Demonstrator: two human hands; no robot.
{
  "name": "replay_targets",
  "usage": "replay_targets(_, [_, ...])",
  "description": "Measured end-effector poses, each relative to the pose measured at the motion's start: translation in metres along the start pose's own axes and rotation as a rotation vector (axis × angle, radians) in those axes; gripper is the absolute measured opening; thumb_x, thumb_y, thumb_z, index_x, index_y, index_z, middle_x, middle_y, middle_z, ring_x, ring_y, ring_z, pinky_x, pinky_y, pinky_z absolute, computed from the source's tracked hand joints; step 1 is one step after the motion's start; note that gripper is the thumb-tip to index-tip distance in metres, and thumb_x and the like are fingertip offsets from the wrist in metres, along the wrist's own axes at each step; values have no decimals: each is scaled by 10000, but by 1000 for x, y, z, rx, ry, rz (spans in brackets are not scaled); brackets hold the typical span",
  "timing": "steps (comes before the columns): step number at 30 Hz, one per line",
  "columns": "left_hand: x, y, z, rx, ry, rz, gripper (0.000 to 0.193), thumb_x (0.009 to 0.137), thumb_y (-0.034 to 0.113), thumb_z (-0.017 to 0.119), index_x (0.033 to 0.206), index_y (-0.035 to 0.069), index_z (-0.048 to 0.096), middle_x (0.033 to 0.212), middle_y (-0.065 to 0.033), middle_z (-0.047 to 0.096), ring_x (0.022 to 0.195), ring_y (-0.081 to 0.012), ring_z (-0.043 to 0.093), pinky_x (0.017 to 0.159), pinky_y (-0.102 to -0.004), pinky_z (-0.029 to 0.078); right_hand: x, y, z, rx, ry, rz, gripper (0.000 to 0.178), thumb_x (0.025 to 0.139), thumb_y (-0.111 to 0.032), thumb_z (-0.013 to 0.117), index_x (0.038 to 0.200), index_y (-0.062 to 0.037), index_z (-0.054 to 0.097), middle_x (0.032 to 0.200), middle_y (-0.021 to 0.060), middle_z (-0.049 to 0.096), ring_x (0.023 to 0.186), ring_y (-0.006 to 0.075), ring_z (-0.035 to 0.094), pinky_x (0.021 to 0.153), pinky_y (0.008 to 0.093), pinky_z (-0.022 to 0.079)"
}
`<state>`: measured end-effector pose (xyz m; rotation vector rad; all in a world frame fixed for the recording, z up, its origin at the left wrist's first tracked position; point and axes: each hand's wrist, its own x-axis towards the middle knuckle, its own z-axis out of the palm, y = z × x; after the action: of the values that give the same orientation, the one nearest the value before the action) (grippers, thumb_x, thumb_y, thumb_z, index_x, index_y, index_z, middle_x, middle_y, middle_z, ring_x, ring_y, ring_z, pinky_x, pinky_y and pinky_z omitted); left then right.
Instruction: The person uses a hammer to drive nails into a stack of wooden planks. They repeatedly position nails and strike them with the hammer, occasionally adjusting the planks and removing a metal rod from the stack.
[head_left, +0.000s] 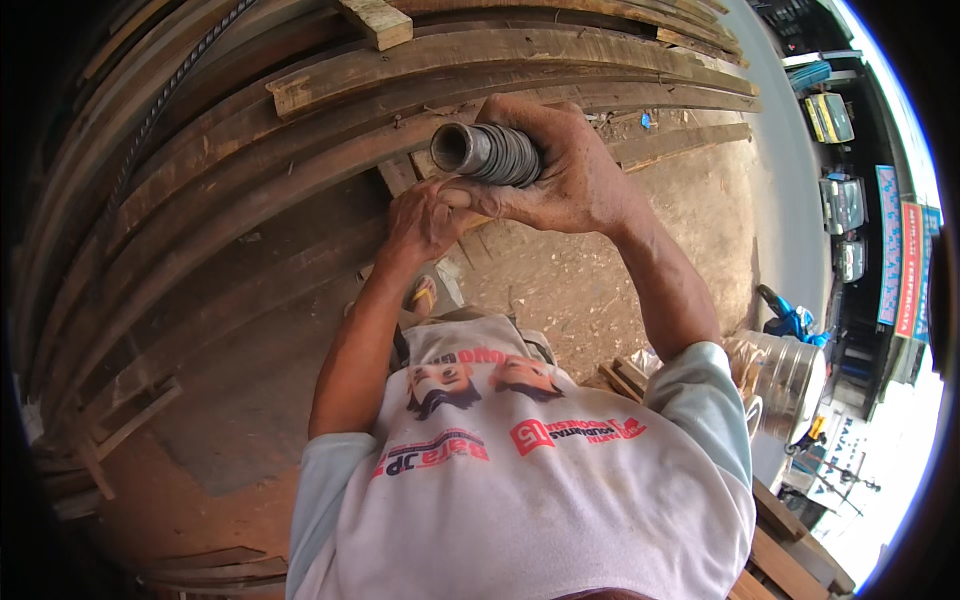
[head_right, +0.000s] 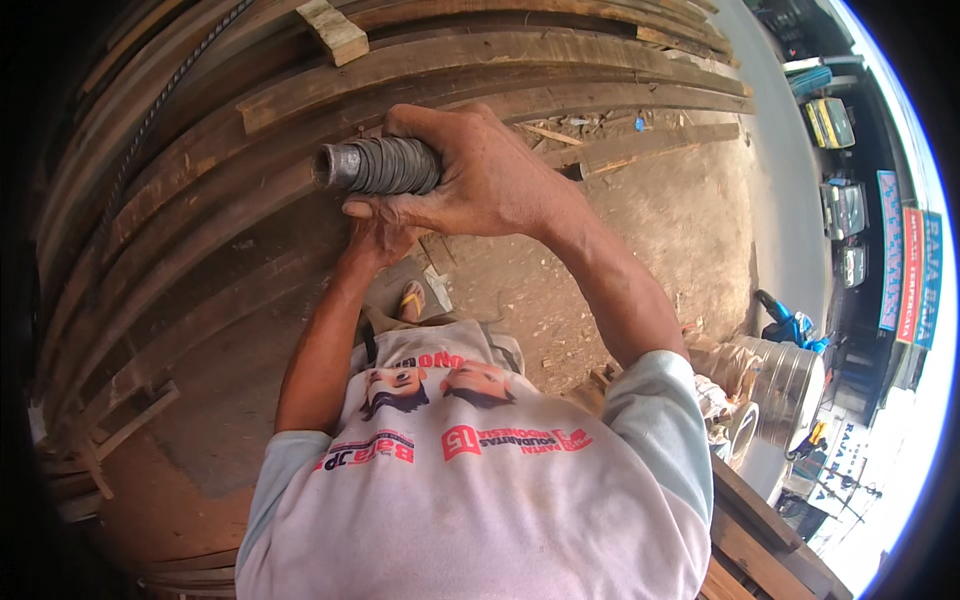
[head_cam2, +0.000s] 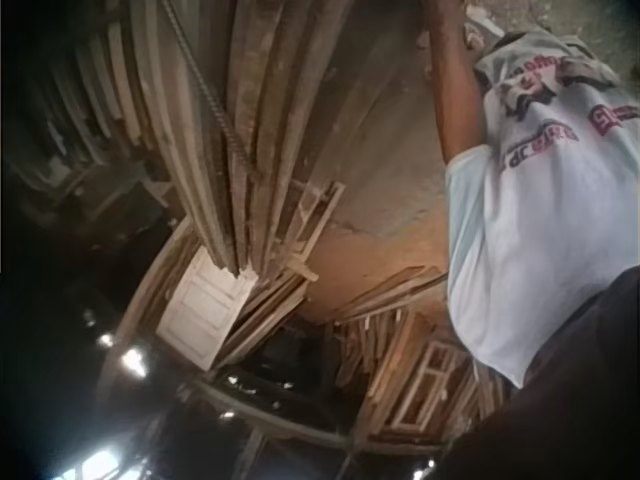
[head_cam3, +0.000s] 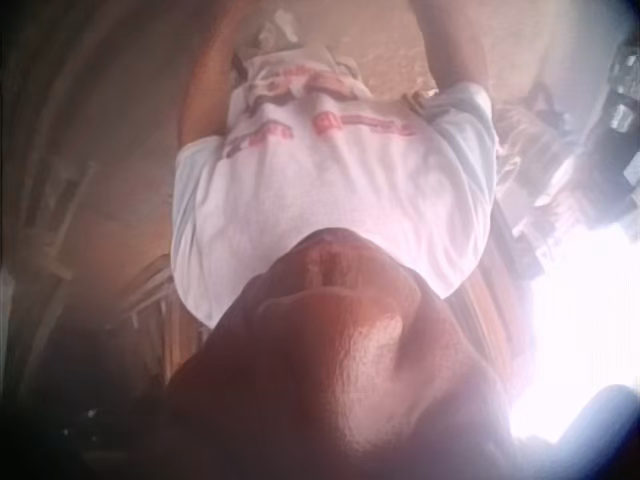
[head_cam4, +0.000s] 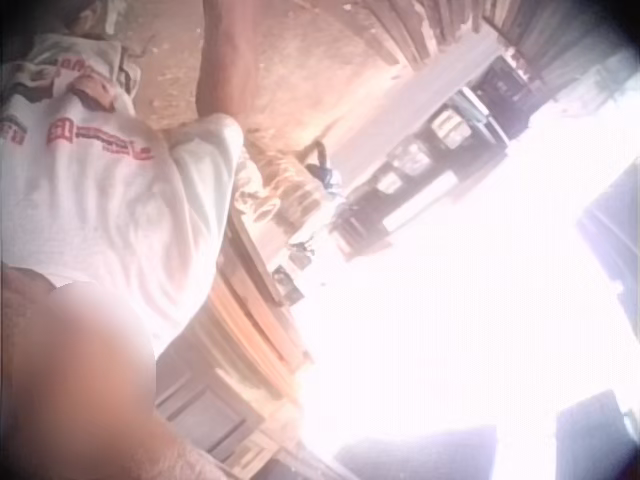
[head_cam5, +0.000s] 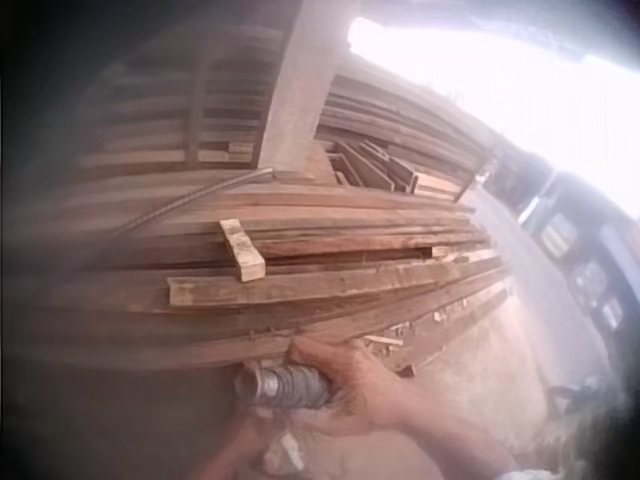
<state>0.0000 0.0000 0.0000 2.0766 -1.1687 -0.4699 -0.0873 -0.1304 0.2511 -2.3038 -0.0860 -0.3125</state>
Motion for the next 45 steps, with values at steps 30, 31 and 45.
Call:
replay_targets(30, [-13, 1, -14, 151, 22, 272, 1003, 743, 686, 827, 1464, 48, 544, 1300, -238, 674, 1186, -406, 664, 1028, -483, 534, -45, -9, -27, 290, 669, 46, 131, 917, -124, 797, 937, -66, 681, 752, 17, 671, 627, 92, 625, 558, 255, 521])
replay_targets(31, [-12, 8, -19, 84, 10, 264, 994, 722, 659, 855, 1449, 50, 556, 1290, -229, 679, 1192, -400, 663, 1029, -478, 536, -44, -3, -16, 194, 689, 133, 202, 919, -194, 825, 921, -65, 669, 742, 9, 674, 628, 76, 630, 555, 249, 520])
replay_targets(45, [-5, 6, -33, -9, 16, 343, 714, 839, 555, 809, 1328, 62, 643, 1231, -189, 707, 1129, -393, 684, 985, -490, 531, -53, 7, -59, 111, 800, 23, 351, 1006, -451, 658, 940, -114, 588, 663, 17, 571, 537, 134, 565, 487, 317, 490])
